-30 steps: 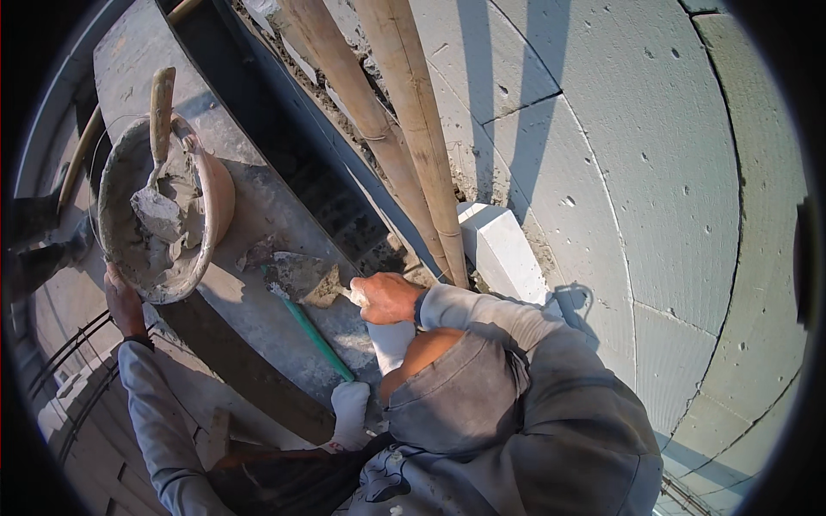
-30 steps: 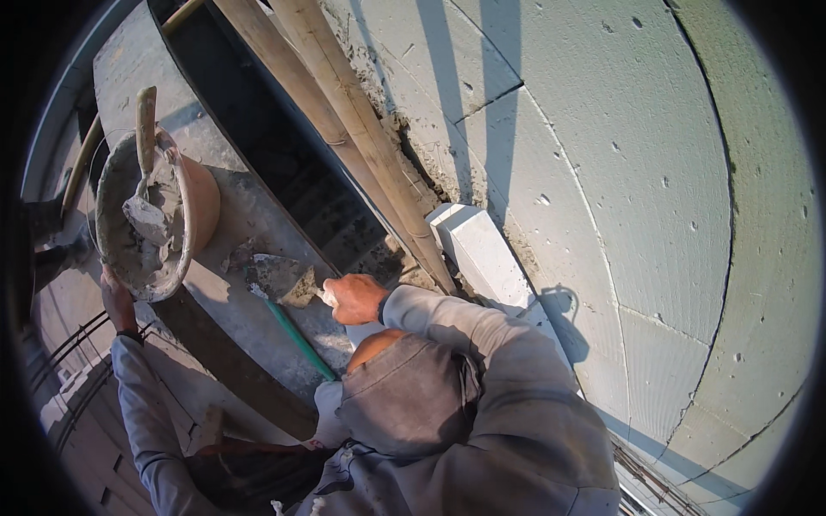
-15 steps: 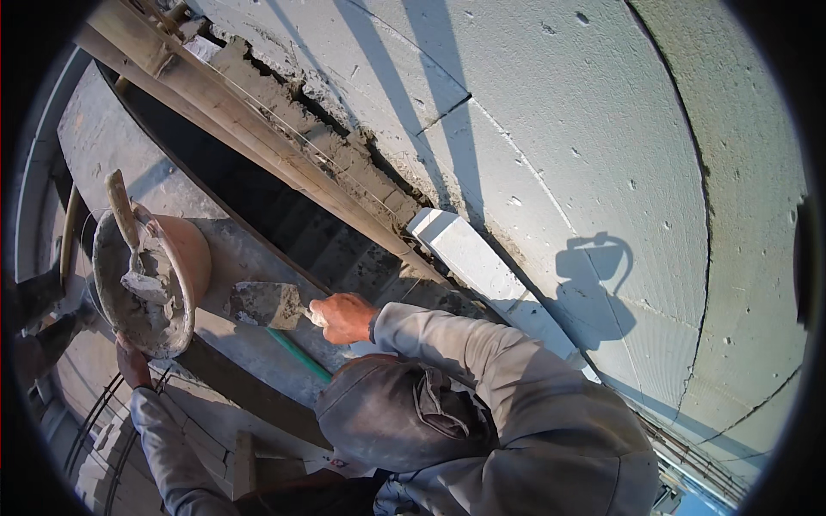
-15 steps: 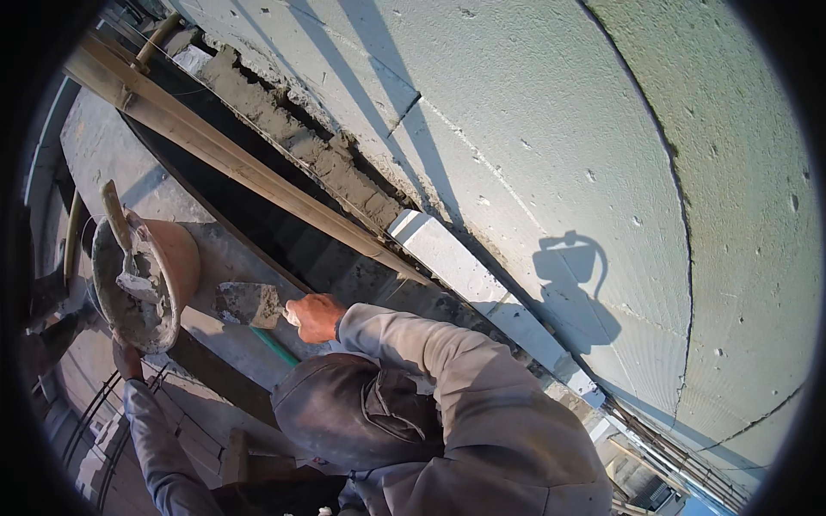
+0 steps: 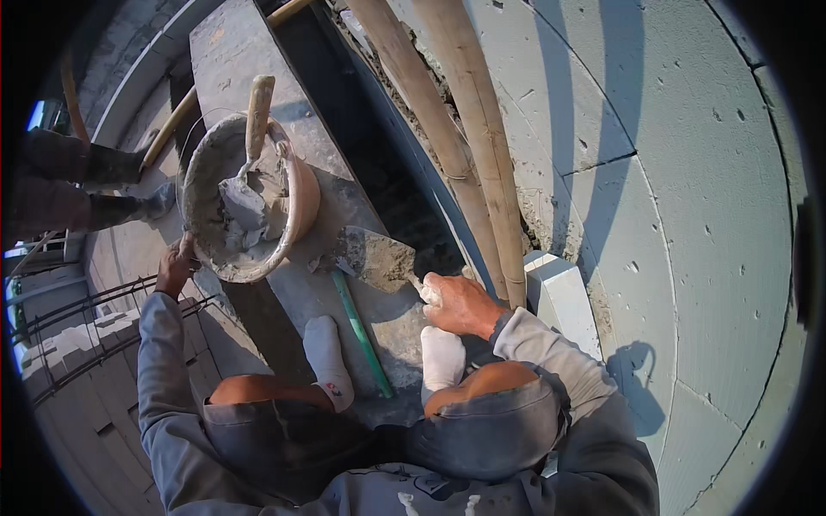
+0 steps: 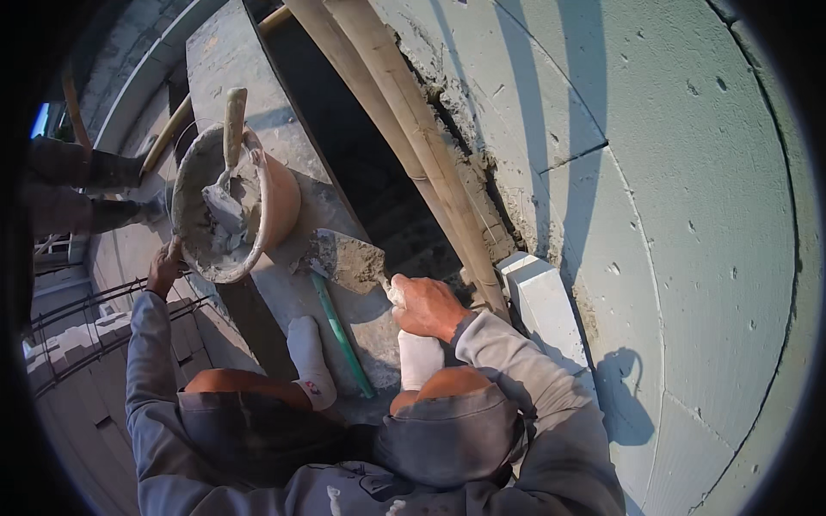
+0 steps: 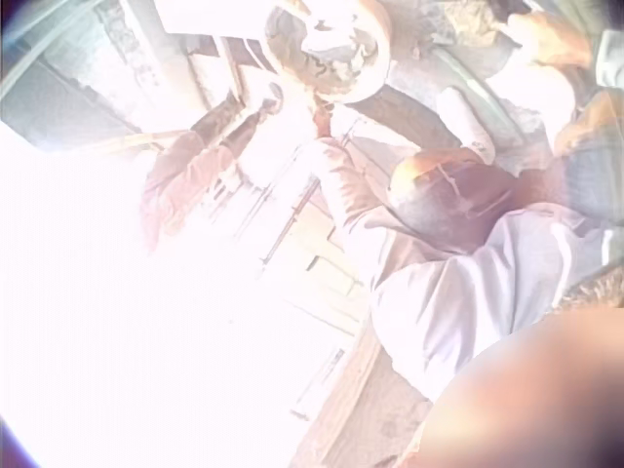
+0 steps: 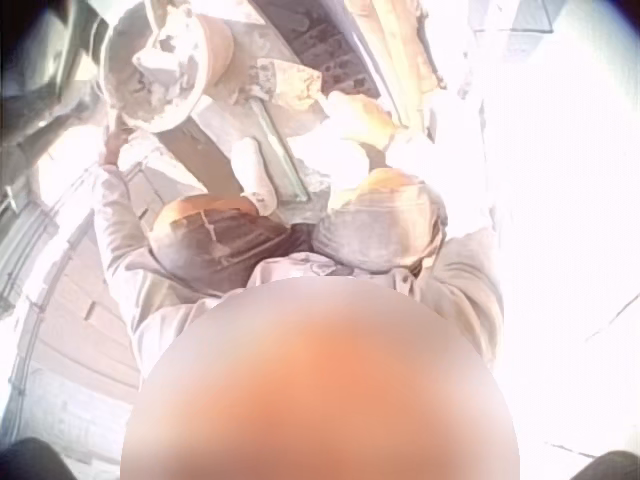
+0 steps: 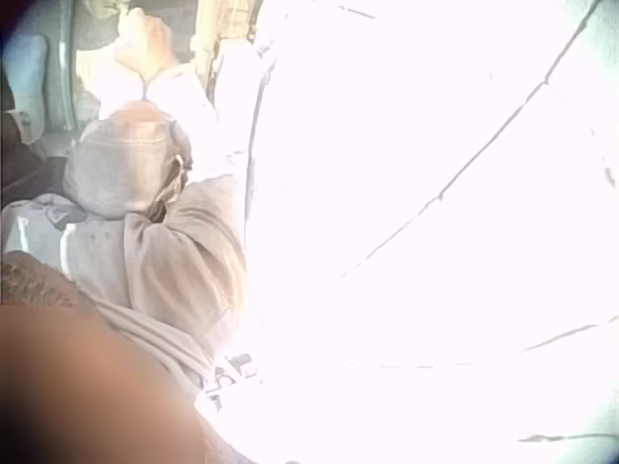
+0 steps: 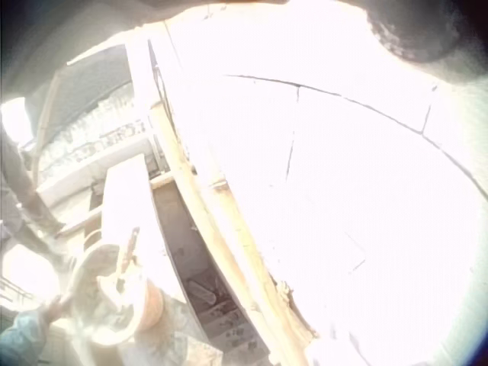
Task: The person positions concrete blocks along a wall, taps them with a hammer, applies mortar using a trowel, and scoops more mortar from a bucket.
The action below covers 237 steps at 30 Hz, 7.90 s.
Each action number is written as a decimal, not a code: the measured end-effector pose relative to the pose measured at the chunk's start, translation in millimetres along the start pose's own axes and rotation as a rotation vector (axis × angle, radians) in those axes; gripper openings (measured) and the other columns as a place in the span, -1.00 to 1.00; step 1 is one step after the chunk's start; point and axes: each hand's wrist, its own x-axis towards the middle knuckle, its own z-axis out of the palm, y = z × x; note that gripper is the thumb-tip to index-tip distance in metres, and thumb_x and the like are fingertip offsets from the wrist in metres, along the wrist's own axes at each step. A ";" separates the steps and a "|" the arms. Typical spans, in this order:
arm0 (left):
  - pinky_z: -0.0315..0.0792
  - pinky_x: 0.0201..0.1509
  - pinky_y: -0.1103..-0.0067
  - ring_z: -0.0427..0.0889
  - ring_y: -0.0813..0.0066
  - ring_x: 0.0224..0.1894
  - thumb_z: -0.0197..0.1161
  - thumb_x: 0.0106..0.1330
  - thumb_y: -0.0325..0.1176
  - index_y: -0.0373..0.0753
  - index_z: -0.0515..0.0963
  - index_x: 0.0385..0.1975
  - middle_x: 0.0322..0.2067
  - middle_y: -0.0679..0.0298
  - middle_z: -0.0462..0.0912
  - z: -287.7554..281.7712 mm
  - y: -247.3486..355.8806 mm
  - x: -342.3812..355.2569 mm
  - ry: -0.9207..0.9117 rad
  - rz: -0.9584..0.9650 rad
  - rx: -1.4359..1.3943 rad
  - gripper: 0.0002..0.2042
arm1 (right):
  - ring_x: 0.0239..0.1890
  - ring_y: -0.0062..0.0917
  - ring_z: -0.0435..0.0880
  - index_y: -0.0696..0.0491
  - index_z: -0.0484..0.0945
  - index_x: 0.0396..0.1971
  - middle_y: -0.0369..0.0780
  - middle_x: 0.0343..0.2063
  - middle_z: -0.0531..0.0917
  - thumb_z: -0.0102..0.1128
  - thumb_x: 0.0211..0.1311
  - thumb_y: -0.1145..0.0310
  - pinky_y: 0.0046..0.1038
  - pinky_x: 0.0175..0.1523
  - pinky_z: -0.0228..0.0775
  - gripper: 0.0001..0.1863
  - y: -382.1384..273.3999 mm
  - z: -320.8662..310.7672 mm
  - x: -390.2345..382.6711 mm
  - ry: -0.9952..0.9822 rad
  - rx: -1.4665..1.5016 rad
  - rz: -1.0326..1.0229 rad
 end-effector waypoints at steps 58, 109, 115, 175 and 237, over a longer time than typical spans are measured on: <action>0.19 -0.44 0.62 0.24 0.68 -0.52 0.20 0.32 -0.09 -0.39 0.47 -0.57 -0.63 0.43 0.34 22.7 20.7 48.3 0.484 0.276 -0.634 -0.58 | -0.03 -0.35 0.53 0.05 0.60 -0.17 -0.17 -0.17 0.58 0.25 0.10 0.39 -0.21 0.20 0.27 -0.74 -245.0 -58.7 263.0 0.767 -0.538 -0.871; 0.22 -0.35 0.69 0.29 0.73 -0.45 0.20 0.32 -0.19 -0.30 0.53 -0.53 -0.55 0.48 0.41 29.2 27.4 45.9 0.451 0.202 -0.797 -0.70 | -0.37 -0.10 0.67 0.28 0.47 -0.23 0.03 -0.48 0.62 0.25 0.08 0.30 -0.18 -0.25 0.50 -0.63 -248.9 20.3 152.5 -0.145 -0.731 -0.161; 0.26 -0.34 0.66 0.33 0.72 -0.45 0.20 0.31 -0.18 -0.33 0.55 -0.51 -0.55 0.46 0.45 36.4 17.5 56.9 0.406 0.269 -1.018 -0.69 | -0.27 -0.05 0.65 0.27 0.45 -0.13 0.07 -0.40 0.64 0.22 0.16 0.20 -0.13 -0.16 0.46 -0.56 -250.2 26.2 153.5 -0.155 -0.537 0.005; 0.33 0.22 0.53 0.51 0.43 0.10 -0.09 0.50 -0.29 -0.48 0.34 0.16 0.11 0.14 0.49 26.1 -29.0 61.6 0.120 0.434 -0.991 -0.60 | -0.72 -0.55 0.49 0.11 0.48 -0.42 -0.25 -0.66 0.52 0.32 0.03 0.21 -0.49 -0.62 0.30 -0.71 85.6 44.3 245.7 0.772 0.959 0.603; 0.23 0.32 0.48 0.37 0.34 0.23 0.01 0.33 -0.52 -0.43 0.12 0.32 0.26 0.06 0.31 18.8 -42.0 63.8 0.238 0.405 -0.802 -0.46 | -0.73 -0.55 0.37 0.04 0.47 -0.53 -0.38 -0.78 0.36 0.08 0.21 -0.04 -0.48 -0.60 0.22 -0.59 93.7 78.8 188.4 0.391 1.754 0.327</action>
